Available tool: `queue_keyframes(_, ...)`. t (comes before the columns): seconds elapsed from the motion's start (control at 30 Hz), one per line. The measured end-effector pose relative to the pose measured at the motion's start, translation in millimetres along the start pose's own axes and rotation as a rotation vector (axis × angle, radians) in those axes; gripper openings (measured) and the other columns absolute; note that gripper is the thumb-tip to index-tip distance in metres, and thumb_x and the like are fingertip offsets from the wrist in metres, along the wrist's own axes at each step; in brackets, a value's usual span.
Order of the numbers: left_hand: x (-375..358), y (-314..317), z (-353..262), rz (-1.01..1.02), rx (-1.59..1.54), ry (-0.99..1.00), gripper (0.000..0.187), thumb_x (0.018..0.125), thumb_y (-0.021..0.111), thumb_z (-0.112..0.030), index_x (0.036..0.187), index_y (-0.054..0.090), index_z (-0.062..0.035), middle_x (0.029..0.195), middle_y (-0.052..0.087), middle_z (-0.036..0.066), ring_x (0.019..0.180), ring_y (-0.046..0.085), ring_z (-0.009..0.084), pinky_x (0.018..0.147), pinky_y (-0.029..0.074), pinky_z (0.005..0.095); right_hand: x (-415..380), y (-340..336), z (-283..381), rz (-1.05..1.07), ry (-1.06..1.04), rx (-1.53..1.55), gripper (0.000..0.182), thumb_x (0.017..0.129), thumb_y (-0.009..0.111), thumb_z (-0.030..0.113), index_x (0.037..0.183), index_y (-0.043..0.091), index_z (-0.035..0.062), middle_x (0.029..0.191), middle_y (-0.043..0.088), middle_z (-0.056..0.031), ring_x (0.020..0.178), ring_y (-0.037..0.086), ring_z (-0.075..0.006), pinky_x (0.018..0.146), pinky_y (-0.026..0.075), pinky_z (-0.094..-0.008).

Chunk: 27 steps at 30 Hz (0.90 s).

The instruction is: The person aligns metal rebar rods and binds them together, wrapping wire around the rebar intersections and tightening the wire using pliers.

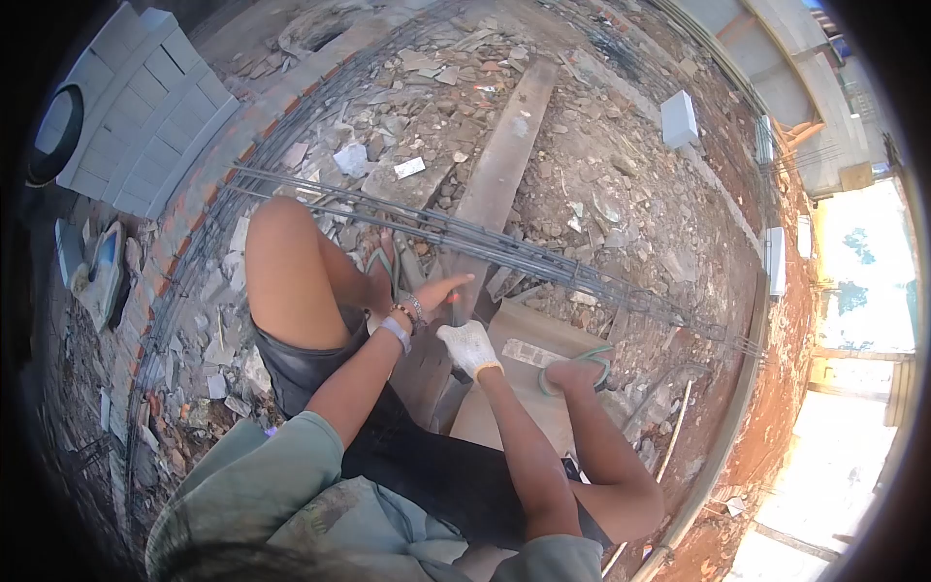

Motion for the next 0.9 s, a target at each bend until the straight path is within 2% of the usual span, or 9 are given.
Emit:
queue_keyframes(0.07, 6, -7, 5, -0.33, 0.266, 0.042, 0.061, 0.077, 0.075, -0.05, 0.101, 0.063, 0.0048, 0.083, 0.068, 0.014, 0.077, 0.066, 0.0268, 0.075, 0.052, 0.0371, -1, -3, 6, -0.185, -0.138, -0.262, 0.03, 0.081, 0.061, 0.022, 0.092, 0.066, -0.0061, 0.084, 0.066, -0.0292, 0.083, 0.066, -0.0411, 0.076, 0.052, -0.0448)
queue_keyframes(0.13, 44, -29, 34, -0.723, 0.592, 0.154, 0.079, 0.07, 0.076, -0.055, 0.107, 0.063, 0.0138, 0.098, 0.068, 0.029, 0.094, 0.068, 0.0385, 0.084, 0.053, 0.0419, 12, 11, -11, -0.281, -0.271, -0.389, 0.028, 0.081, 0.062, 0.023, 0.09, 0.068, -0.0037, 0.092, 0.066, -0.0289, 0.089, 0.065, -0.0429, 0.079, 0.051, -0.0466)
queue_keyframes(0.23, 13, -4, 15, -0.891, 0.79, 0.275, 0.052, 0.076, 0.074, -0.045, 0.08, 0.07, 0.0068, 0.084, 0.071, 0.023, 0.088, 0.068, 0.0371, 0.079, 0.054, 0.0406, 42, 22, -45, -0.305, -0.489, -0.652, 0.025, 0.081, 0.063, 0.022, 0.09, 0.069, -0.001, 0.095, 0.067, -0.0261, 0.093, 0.064, -0.0426, 0.081, 0.051, -0.0474)
queue_keyframes(0.27, 20, -5, 17, -0.794, 0.955, 0.265, 0.047, 0.078, 0.071, -0.043, 0.082, 0.072, 0.0043, 0.087, 0.07, 0.024, 0.092, 0.067, 0.0385, 0.081, 0.053, 0.042, 40, 20, -46, -0.332, -0.422, -0.58, 0.025, 0.081, 0.062, 0.022, 0.089, 0.069, 0.0, 0.092, 0.067, -0.025, 0.091, 0.064, -0.042, 0.08, 0.051, -0.0477)
queue_keyframes(0.37, 67, -34, 42, -0.638, 1.356, 0.29, 0.04, 0.085, 0.062, -0.041, 0.09, 0.075, -0.0032, 0.093, 0.071, 0.022, 0.096, 0.067, 0.0387, 0.085, 0.053, 0.0429, 62, 27, -65, -0.255, -0.761, -0.986, 0.027, 0.079, 0.063, 0.023, 0.088, 0.068, -0.0015, 0.09, 0.066, -0.0249, 0.09, 0.064, -0.0419, 0.08, 0.05, -0.0473)
queue_keyframes(0.43, 80, -36, 44, -0.583, 1.526, 0.317, 0.039, 0.085, 0.062, -0.039, 0.091, 0.075, -0.0028, 0.095, 0.071, 0.019, 0.095, 0.067, 0.0366, 0.086, 0.053, 0.0418, 53, 14, -48, -0.221, -0.474, -0.67, 0.024, 0.081, 0.056, 0.016, 0.092, 0.071, 0.001, 0.094, 0.069, -0.0196, 0.098, 0.063, -0.035, 0.089, 0.048, -0.043)
queue_keyframes(0.5, 93, -41, 48, -0.571, 1.491, 0.349, 0.039, 0.084, 0.063, -0.039, 0.09, 0.074, -0.0017, 0.095, 0.071, 0.019, 0.095, 0.067, 0.0367, 0.085, 0.053, 0.0412, 29, 7, -22, -0.174, -0.329, -0.436, 0.024, 0.08, 0.06, 0.017, 0.093, 0.068, -0.0013, 0.094, 0.068, -0.024, 0.094, 0.064, -0.0388, 0.081, 0.051, -0.0434)
queue_keyframes(0.77, 27, -15, 14, -0.646, 1.202, 0.239, 0.06, 0.085, 0.06, -0.052, 0.085, 0.071, 0.0072, 0.093, 0.067, 0.03, 0.098, 0.065, 0.0394, 0.088, 0.05, 0.0434, 24, 29, -15, -0.372, -0.452, -0.595, 0.021, 0.082, 0.059, 0.014, 0.093, 0.068, -0.0021, 0.094, 0.068, -0.0249, 0.092, 0.065, -0.0403, 0.079, 0.052, -0.0436)
queue_keyframes(0.9, 44, -31, 25, -0.783, 1.086, 0.263, 0.065, 0.085, 0.059, -0.054, 0.083, 0.07, 0.0095, 0.09, 0.066, 0.033, 0.097, 0.064, 0.0423, 0.087, 0.05, 0.0447, 49, 36, -43, -0.427, -0.41, -0.375, 0.02, 0.083, 0.062, 0.013, 0.094, 0.068, -0.0028, 0.093, 0.069, -0.0239, 0.093, 0.065, -0.0407, 0.078, 0.053, -0.0445)
Point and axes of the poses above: each hand's wrist, its own x-axis towards the middle knuckle, its own y-axis out of the palm, z = x × y, the point moved 4 cm from there along x, towards the middle knuckle
